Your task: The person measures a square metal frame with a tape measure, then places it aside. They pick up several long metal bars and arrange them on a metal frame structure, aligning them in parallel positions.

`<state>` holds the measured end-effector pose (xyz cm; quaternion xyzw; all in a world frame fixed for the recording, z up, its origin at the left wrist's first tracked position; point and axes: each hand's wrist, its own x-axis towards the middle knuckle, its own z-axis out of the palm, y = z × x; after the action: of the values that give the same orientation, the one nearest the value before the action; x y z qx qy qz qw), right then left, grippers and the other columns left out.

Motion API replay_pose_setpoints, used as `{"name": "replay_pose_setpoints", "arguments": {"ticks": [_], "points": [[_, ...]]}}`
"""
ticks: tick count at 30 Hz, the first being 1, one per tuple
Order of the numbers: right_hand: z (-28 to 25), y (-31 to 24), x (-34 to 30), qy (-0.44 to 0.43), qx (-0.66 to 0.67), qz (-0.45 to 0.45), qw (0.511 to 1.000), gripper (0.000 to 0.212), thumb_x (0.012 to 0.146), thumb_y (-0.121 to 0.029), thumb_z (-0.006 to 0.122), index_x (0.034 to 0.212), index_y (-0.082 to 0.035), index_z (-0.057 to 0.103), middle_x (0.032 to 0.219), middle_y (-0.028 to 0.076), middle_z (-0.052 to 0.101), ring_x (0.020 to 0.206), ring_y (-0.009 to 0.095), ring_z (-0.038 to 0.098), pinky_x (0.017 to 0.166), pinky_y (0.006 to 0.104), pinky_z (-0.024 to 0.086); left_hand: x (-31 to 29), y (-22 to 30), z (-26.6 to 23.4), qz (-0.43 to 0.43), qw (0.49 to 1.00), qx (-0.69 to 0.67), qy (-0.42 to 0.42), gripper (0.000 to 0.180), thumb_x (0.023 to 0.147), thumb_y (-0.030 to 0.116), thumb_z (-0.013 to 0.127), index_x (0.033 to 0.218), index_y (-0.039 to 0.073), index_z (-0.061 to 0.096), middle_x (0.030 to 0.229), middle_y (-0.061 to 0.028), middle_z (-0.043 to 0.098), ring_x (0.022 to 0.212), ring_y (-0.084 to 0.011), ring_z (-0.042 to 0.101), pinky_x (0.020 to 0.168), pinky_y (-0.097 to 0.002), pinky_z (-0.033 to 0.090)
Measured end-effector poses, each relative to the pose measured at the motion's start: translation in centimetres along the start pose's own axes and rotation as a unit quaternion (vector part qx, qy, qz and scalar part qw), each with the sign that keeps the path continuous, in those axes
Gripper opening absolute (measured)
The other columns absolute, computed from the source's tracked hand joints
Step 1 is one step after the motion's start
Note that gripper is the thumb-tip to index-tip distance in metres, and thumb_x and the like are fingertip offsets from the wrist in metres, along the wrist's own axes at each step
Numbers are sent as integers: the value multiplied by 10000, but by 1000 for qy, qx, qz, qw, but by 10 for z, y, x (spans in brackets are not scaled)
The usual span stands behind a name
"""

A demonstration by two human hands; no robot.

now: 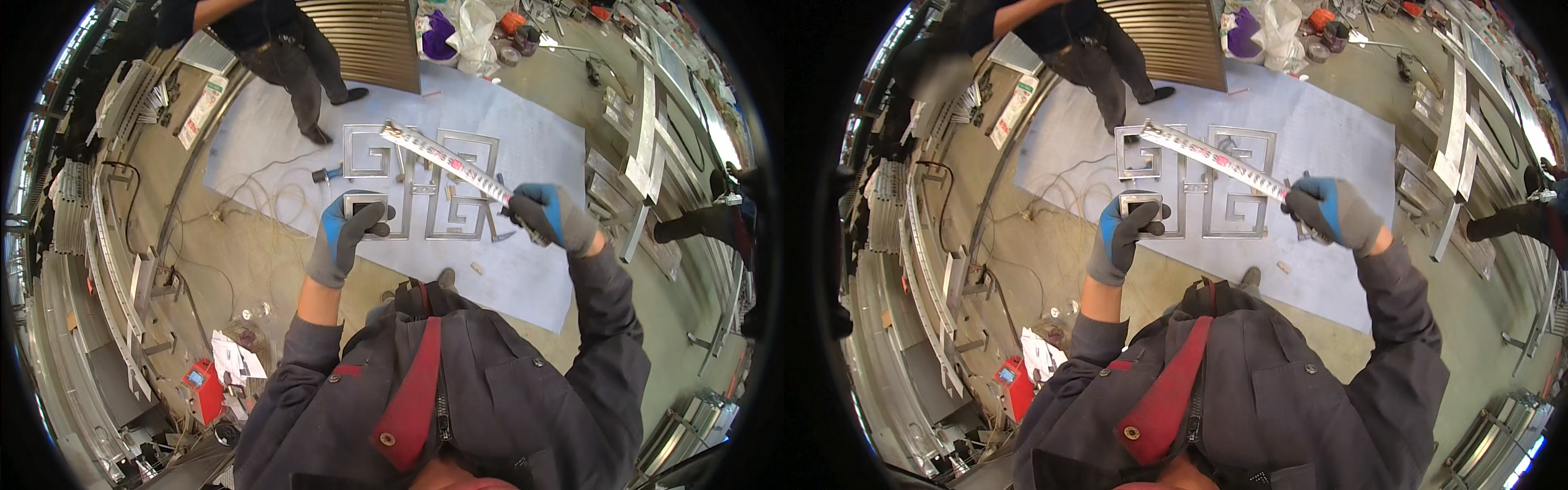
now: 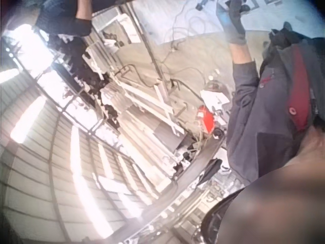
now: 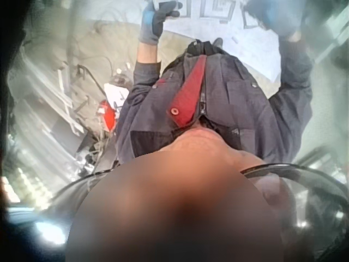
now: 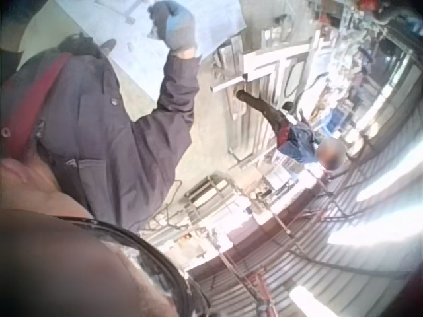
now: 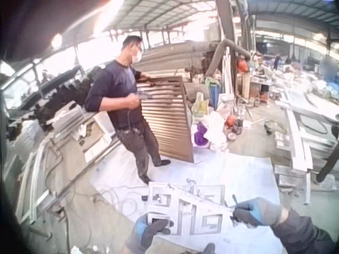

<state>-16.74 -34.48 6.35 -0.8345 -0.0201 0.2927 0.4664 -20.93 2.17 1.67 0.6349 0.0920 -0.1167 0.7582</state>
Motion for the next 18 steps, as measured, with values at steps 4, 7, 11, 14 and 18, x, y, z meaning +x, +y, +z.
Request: {"name": "replay_pose_setpoints", "arguments": {"ticks": [4, 7, 11, 14, 18], "points": [[22, -48, 10, 14, -187, -16, 982, 386, 988, -399, 596, 1003, -72, 800, 689, 134, 681, 631, 232, 674, 660, 386, 529, -26, -8, -23, -17, 1000, -18, 1, 265, 972, 198, 721, 1158, 11, 693, 1005, -109, 771, 777, -142, 706, 732, -287, 574], [46, -80, 17, 5, -259, -12, 966, 391, 981, -401, 591, 977, -71, 799, 690, 138, 683, 651, 234, 692, 672, 391, 532, -43, -10, -45, -24, 999, -29, 3, 260, 966, 193, 728, 1152, 14, 696, 1001, -113, 772, 775, -146, 711, 731, -291, 581], [90, -116, 22, -2, -300, -21, 954, 389, 980, -398, 595, 940, -64, 790, 672, 145, 673, 637, 258, 695, 654, 399, 531, -67, -14, -82, -21, 998, -60, 23, 253, 957, 188, 733, 1137, 14, 702, 997, -114, 772, 772, -149, 711, 729, -291, 579], [127, -143, 19, -34, -266, 24, 963, 377, 984, -389, 599, 940, -64, 784, 652, 143, 664, 608, 290, 680, 634, 412, 531, -88, -15, -120, -14, 996, -70, 44, 244, 943, 177, 739, 1116, 8, 710, 990, -118, 771, 761, -151, 706, 710, -293, 570], [157, -166, 17, -29, -322, -17, 946, 398, 994, -403, 603, 946, -53, 786, 618, 126, 654, 566, 245, 662, 608, 394, 535, -112, -18, -153, -6, 994, -83, 68, 197, 925, 148, 735, 1044, -8, 718, 942, -130, 766, 710, -145, 679, 658, -286, 548]]}}
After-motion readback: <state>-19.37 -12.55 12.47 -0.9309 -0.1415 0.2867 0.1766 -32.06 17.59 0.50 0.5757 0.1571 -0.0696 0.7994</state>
